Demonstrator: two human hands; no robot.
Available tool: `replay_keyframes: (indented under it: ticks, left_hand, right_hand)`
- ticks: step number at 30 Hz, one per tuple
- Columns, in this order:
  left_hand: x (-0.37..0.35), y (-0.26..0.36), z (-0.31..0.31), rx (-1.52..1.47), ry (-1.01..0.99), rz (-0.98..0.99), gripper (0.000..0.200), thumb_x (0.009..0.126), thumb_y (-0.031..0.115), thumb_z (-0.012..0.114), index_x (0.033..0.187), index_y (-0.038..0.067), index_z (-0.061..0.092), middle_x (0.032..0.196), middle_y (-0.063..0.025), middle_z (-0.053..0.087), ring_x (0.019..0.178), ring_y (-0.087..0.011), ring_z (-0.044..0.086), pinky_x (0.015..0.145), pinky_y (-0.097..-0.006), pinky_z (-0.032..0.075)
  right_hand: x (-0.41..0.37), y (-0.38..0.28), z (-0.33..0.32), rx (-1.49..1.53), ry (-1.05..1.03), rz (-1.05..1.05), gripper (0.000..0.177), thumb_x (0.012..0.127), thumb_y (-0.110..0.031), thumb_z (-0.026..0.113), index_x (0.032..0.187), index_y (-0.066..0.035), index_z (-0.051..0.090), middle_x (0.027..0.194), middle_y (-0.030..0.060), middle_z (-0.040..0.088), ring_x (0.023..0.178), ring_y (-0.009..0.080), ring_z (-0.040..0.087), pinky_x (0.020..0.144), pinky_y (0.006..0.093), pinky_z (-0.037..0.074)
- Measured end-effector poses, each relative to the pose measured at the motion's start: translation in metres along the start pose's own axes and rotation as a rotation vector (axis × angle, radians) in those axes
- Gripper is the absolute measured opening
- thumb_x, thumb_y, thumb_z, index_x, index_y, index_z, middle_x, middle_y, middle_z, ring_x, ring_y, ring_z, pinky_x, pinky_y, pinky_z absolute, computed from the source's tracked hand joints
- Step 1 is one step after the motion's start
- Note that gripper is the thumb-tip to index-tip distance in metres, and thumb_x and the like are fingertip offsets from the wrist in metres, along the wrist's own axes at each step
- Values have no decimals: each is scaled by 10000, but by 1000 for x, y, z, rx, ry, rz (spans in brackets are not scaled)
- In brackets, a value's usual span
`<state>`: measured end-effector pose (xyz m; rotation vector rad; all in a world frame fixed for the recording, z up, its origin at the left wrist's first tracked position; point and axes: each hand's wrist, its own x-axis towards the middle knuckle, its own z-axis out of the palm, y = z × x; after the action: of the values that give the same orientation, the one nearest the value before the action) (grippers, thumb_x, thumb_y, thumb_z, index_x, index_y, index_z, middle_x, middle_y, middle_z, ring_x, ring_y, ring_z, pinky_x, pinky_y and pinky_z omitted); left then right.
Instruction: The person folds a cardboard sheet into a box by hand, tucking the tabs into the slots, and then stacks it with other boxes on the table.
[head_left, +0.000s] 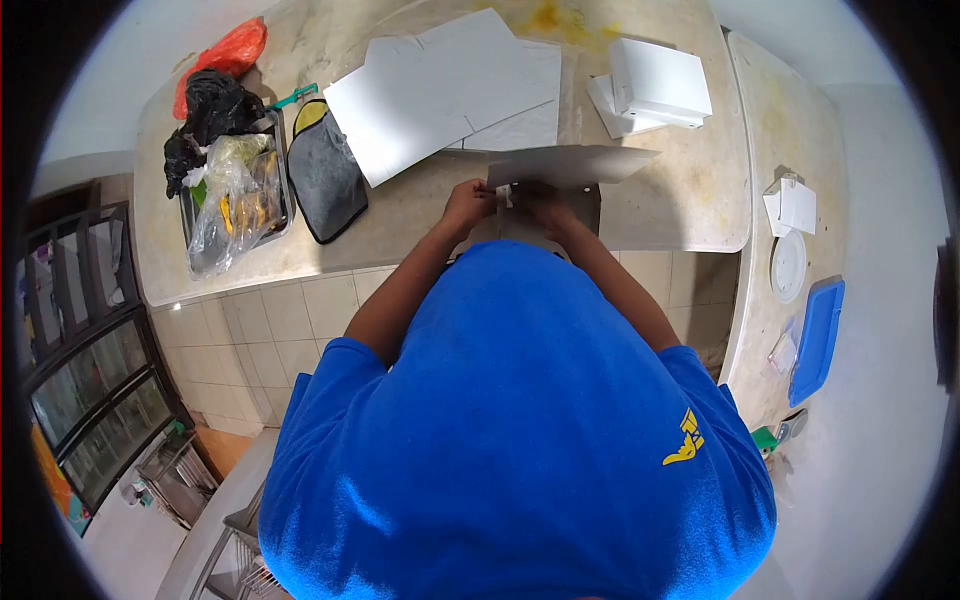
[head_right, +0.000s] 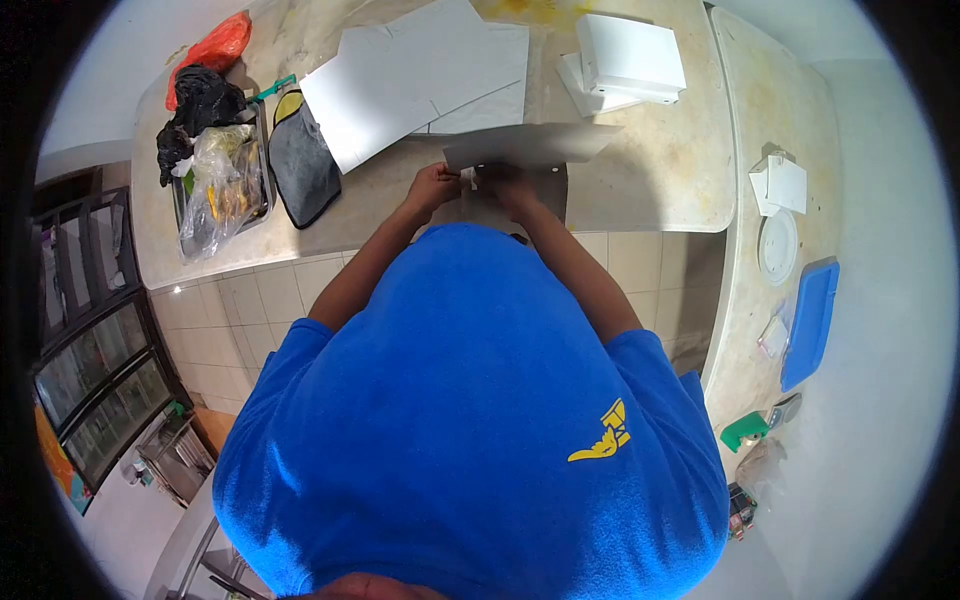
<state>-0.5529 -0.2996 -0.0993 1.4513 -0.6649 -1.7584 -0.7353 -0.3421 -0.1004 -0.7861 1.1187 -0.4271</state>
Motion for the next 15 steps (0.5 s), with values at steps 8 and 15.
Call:
replay_keyframes:
  ticks: [8, 15]
  left_hand:
    - [-14, 15, 27, 481, 198, 382, 279, 759, 159, 700, 990, 8, 657, 886, -114, 674, 779, -201, 660, 695, -311, 512]
    - [-15, 1, 29, 610, 428, 290, 289, 755, 260, 705, 860, -9, 691, 800, -162, 672, 776, -250, 671, 699, -337, 511]
  right_hand:
    - [2, 16, 1, 218, -23, 13, 230, 872, -104, 597, 1095, -52, 578, 1025, 84, 612, 917, 192, 615, 784, 336, 536]
    - [9, 28, 7, 298, -4, 28, 242, 907, -165, 556, 1140, -101, 568, 998, 49, 603, 887, 138, 587, 744, 304, 506]
